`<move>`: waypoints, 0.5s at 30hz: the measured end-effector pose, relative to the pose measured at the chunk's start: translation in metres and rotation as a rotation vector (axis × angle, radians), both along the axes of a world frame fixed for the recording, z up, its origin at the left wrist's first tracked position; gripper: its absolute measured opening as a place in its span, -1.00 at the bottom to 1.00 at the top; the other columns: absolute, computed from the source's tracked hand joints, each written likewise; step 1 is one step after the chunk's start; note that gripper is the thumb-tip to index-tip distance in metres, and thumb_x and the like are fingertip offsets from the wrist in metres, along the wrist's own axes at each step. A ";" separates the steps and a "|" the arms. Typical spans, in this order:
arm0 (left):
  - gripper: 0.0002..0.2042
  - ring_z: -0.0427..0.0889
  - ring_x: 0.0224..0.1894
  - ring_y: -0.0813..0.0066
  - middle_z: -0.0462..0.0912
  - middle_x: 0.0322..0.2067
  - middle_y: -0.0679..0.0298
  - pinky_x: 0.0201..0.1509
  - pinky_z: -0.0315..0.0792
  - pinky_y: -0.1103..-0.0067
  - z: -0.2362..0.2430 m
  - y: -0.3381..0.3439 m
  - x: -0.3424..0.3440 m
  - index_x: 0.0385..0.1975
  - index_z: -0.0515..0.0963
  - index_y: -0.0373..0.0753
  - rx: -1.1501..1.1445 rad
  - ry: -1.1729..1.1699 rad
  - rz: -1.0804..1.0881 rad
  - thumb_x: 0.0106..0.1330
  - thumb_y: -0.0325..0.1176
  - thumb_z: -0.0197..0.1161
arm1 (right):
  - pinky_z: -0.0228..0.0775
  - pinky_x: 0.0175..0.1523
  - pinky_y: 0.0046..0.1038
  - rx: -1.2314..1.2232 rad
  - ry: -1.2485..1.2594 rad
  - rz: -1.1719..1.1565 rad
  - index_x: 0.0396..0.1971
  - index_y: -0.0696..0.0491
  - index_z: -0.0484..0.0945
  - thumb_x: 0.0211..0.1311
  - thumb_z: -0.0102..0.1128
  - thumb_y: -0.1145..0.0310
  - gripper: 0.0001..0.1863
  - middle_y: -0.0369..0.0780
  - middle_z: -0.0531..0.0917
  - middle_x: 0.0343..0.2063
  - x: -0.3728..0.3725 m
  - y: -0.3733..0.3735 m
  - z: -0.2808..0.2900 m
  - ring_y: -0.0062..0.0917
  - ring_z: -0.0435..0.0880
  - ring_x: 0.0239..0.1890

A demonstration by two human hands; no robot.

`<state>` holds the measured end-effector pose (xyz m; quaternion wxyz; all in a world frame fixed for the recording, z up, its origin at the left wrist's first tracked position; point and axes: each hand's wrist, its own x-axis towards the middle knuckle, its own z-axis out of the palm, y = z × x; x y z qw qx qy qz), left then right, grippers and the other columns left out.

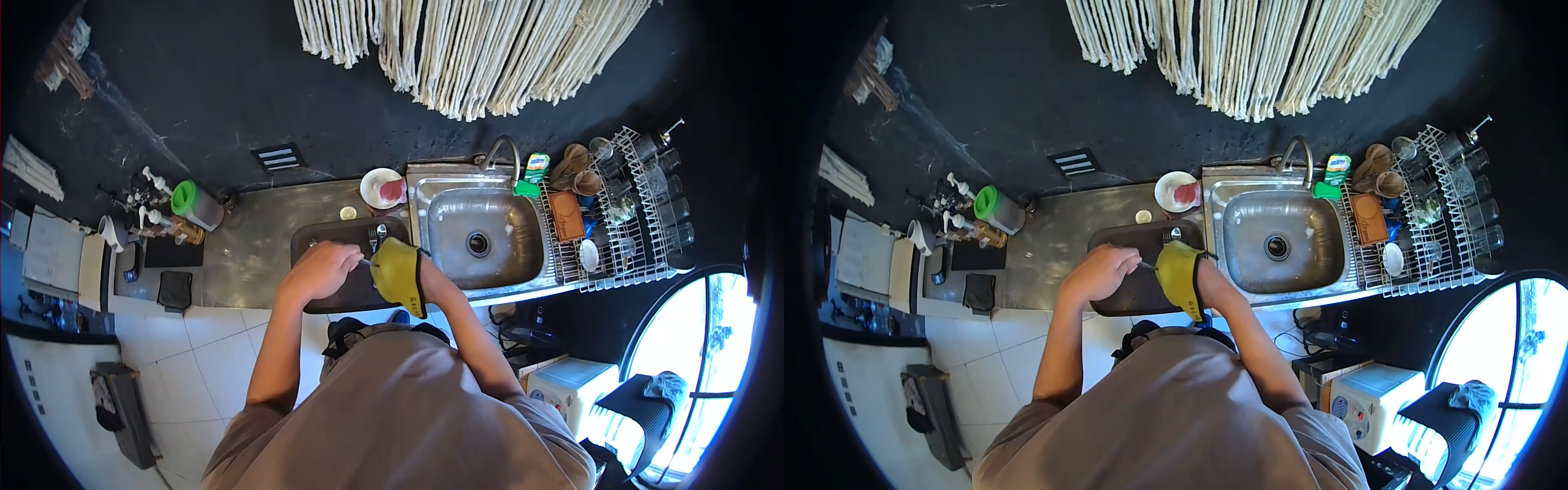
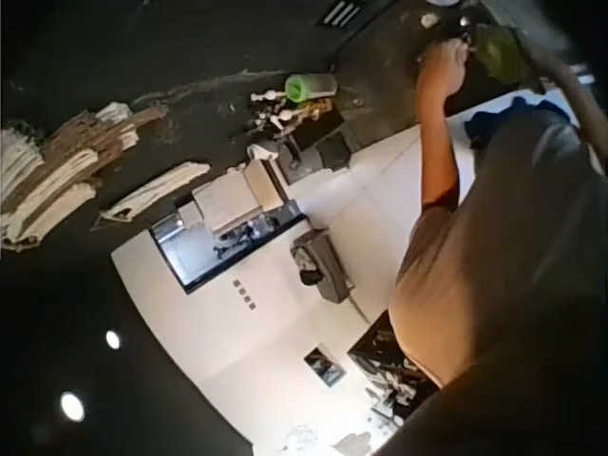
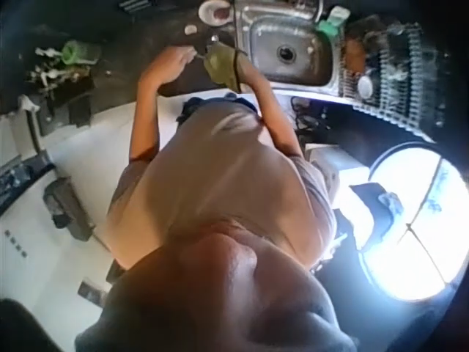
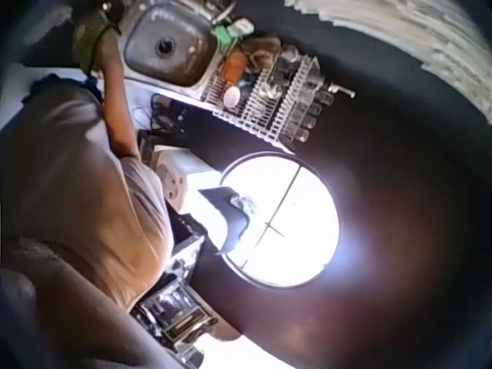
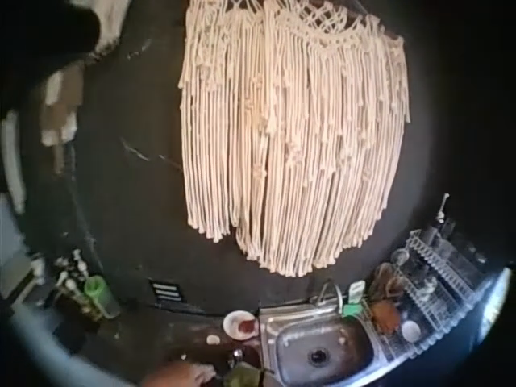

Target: Drying and polishing metal forks and spoons with a yellow cloth.

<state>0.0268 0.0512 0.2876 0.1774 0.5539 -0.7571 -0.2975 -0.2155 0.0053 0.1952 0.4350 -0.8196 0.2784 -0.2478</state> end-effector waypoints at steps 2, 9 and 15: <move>-0.84 0.51 -0.37 -0.02 0.53 -0.52 0.04 -0.29 0.35 0.28 0.003 -0.001 -0.001 -0.47 0.44 -0.30 -0.010 0.006 -0.002 0.32 -0.38 0.04 | 0.47 -0.05 -0.44 0.348 -0.137 -0.104 -0.05 0.12 0.54 0.13 0.24 0.45 -0.66 -0.19 0.65 -0.16 -0.003 -0.003 0.003 -0.47 0.63 -0.16; -0.70 0.31 -0.50 0.36 0.33 -0.60 0.23 -0.36 0.25 0.49 0.006 0.012 0.023 -0.51 0.34 -0.28 0.091 0.142 0.200 0.44 -0.23 -0.03 | 0.45 -0.04 -0.43 0.192 -0.343 -0.085 -0.13 0.11 0.58 0.14 0.25 0.48 -0.74 -0.24 0.63 -0.16 -0.010 -0.027 0.029 -0.54 0.58 -0.12; -0.64 0.13 -0.52 0.68 0.20 -0.60 0.47 -0.43 0.05 0.67 0.015 0.042 0.057 -0.57 0.29 -0.17 -0.051 0.844 0.524 0.49 -0.14 -0.06 | 0.46 -0.14 -0.38 -0.229 0.113 -0.107 -0.20 0.07 0.58 0.01 0.23 0.46 -0.72 -0.17 0.62 -0.26 -0.003 -0.034 0.047 -0.35 0.59 -0.23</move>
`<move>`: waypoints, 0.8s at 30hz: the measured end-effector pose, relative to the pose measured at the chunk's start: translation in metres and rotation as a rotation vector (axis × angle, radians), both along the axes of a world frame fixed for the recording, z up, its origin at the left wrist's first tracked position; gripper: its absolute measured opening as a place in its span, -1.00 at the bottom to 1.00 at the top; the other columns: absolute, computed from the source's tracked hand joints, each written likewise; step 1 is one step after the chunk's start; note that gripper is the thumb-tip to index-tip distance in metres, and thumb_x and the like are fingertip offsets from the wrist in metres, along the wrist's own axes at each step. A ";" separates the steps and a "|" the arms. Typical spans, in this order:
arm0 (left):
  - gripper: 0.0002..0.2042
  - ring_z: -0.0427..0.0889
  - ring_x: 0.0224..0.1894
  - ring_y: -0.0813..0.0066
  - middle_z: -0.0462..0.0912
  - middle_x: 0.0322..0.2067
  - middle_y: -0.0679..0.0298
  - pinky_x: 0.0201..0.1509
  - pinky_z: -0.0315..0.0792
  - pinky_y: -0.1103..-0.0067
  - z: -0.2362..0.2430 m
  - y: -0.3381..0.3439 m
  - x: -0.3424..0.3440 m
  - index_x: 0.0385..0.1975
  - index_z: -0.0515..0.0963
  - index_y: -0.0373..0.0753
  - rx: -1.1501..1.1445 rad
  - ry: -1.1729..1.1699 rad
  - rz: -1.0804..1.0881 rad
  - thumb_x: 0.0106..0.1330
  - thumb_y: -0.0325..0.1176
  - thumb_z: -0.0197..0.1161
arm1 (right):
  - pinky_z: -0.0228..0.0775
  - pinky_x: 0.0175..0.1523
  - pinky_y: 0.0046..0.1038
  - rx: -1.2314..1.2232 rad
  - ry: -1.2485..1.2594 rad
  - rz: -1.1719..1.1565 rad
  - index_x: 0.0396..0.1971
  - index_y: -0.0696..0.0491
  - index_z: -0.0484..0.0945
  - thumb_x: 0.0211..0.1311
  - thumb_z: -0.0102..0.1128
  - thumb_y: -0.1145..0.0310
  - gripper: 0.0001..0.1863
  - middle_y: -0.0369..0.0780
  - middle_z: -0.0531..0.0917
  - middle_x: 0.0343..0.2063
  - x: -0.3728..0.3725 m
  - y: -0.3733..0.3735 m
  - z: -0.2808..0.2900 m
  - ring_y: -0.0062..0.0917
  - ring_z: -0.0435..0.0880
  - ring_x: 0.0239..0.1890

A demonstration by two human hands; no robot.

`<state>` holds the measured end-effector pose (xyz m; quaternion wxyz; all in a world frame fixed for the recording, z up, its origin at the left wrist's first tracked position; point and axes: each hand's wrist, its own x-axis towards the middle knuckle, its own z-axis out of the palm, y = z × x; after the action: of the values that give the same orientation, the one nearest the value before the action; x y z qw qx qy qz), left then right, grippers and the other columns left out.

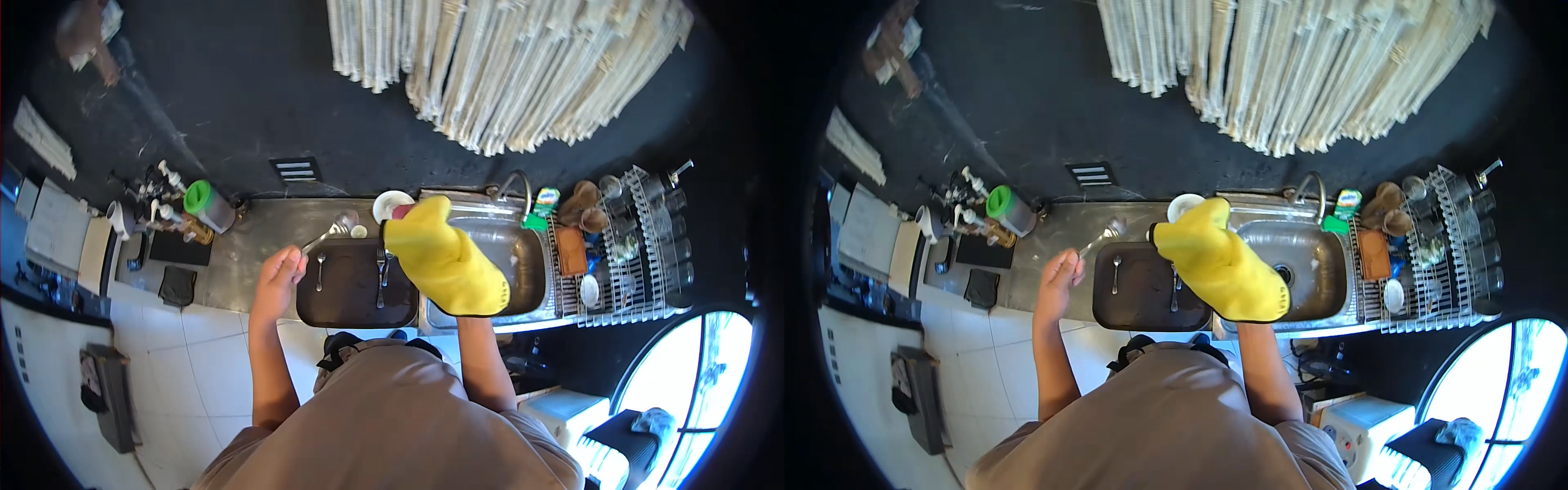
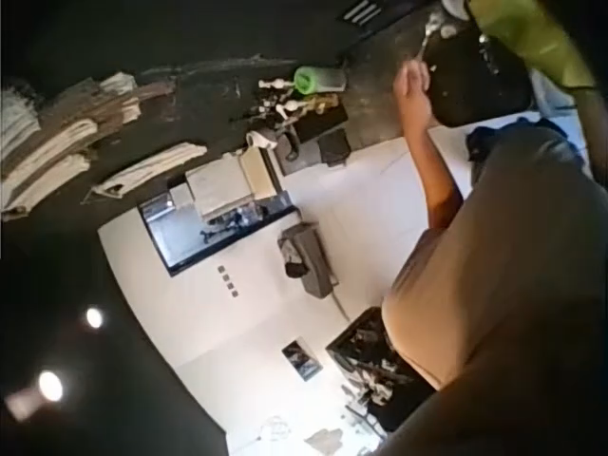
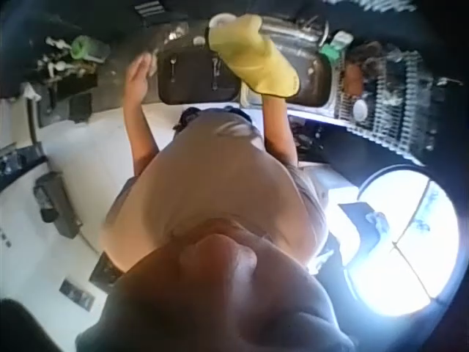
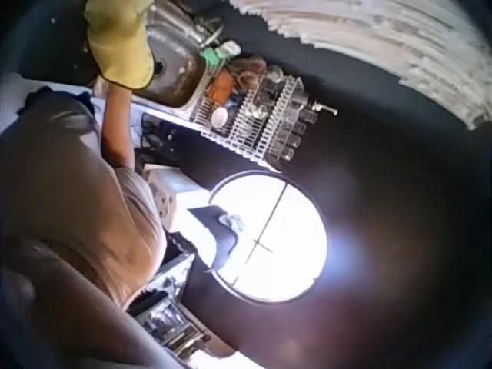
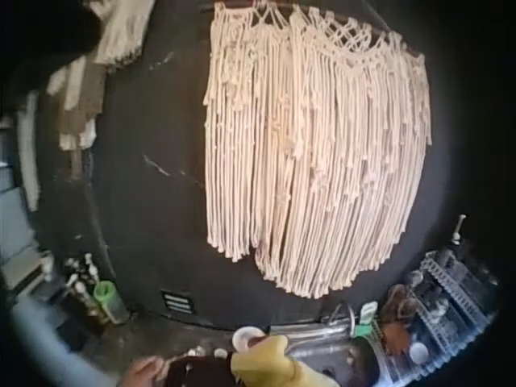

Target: Drying and polishing metal forks and spoons with a yellow cloth.

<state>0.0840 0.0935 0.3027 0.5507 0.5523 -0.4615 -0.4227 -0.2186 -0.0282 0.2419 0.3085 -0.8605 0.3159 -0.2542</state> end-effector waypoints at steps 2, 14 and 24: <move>-0.63 0.13 -0.53 0.70 0.19 -0.60 0.47 -0.44 0.03 0.67 0.005 -0.004 0.004 -0.59 0.27 -0.16 -0.058 0.007 0.038 0.49 -0.15 -0.05 | 0.46 -0.19 -0.36 -0.163 0.157 -0.040 -0.26 0.07 0.58 -0.04 0.23 0.46 -0.74 -0.16 0.61 -0.29 0.012 -0.001 0.024 -0.32 0.58 -0.27; -0.75 0.51 -0.45 0.30 0.50 -0.56 0.14 -0.23 0.41 0.46 -0.015 -0.016 -0.023 -0.31 0.52 -0.33 0.098 -0.322 -0.164 0.44 -0.31 -0.05 | 0.50 -0.16 -0.37 0.675 -1.084 -0.248 -0.08 0.02 0.51 0.31 0.06 0.29 -0.75 -0.24 0.60 -0.26 0.158 0.034 -0.004 -0.41 0.59 -0.24; -0.85 0.38 -0.57 0.60 0.44 -0.59 0.33 -0.44 0.28 0.61 -0.039 0.006 0.041 -0.35 0.45 -0.32 -0.057 0.104 -0.285 0.44 -0.48 -0.06 | 0.25 -0.73 -0.55 0.932 -1.143 -0.520 -0.23 0.05 0.51 0.44 -0.07 0.12 -0.69 -0.28 0.57 -0.51 0.240 0.076 0.015 -0.54 0.46 -0.77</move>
<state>0.1251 0.0999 0.2641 0.5240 0.4427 -0.5179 -0.5111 0.0218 0.0482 0.2566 0.6834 -0.2760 0.3737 -0.5632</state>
